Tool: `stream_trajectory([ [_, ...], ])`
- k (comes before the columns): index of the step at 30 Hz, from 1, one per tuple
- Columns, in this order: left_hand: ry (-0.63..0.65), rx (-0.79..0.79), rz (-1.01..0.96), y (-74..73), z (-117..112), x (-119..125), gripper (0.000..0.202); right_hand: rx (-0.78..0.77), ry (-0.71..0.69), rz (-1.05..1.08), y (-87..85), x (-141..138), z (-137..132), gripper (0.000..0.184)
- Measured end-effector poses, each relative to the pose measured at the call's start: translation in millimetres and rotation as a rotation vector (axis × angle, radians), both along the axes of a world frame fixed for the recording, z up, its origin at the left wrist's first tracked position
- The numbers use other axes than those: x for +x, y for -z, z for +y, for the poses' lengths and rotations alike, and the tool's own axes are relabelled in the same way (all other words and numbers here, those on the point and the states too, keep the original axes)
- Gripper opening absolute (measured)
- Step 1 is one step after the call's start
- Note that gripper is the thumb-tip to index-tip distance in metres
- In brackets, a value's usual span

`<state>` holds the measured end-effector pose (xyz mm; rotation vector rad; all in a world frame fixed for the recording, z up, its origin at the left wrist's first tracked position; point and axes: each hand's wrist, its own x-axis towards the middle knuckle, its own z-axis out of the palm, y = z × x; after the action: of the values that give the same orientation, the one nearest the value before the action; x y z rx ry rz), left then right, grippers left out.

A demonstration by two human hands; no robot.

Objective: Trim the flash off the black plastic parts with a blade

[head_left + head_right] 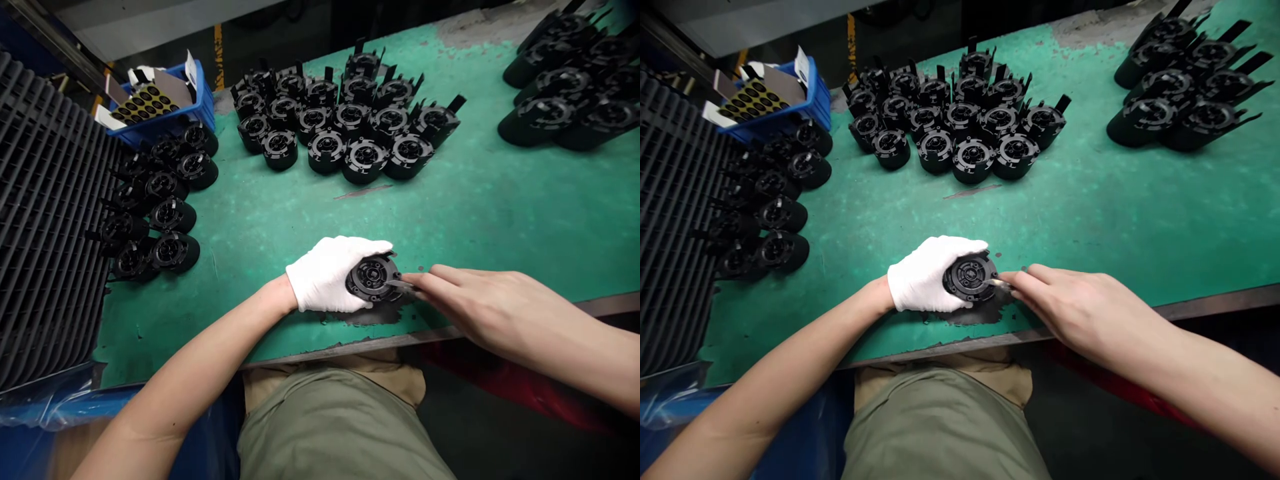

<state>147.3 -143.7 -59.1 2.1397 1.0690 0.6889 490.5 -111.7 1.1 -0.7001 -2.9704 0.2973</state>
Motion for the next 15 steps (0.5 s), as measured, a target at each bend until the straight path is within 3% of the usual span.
stream_trajectory([
  [3,0.008,0.008,-0.010,1.2,0,0,0.093,-0.058,0.071,0.080,7.7,9,-5,0.049],
  [6,0.010,0.010,-0.014,2.5,0,-1,0.093,-0.091,0.129,0.137,14.5,8,-11,0.041],
  [15,0.002,0.023,0.010,2.2,-3,0,0.091,0.065,0.003,0.070,15.6,-2,-12,0.028],
])
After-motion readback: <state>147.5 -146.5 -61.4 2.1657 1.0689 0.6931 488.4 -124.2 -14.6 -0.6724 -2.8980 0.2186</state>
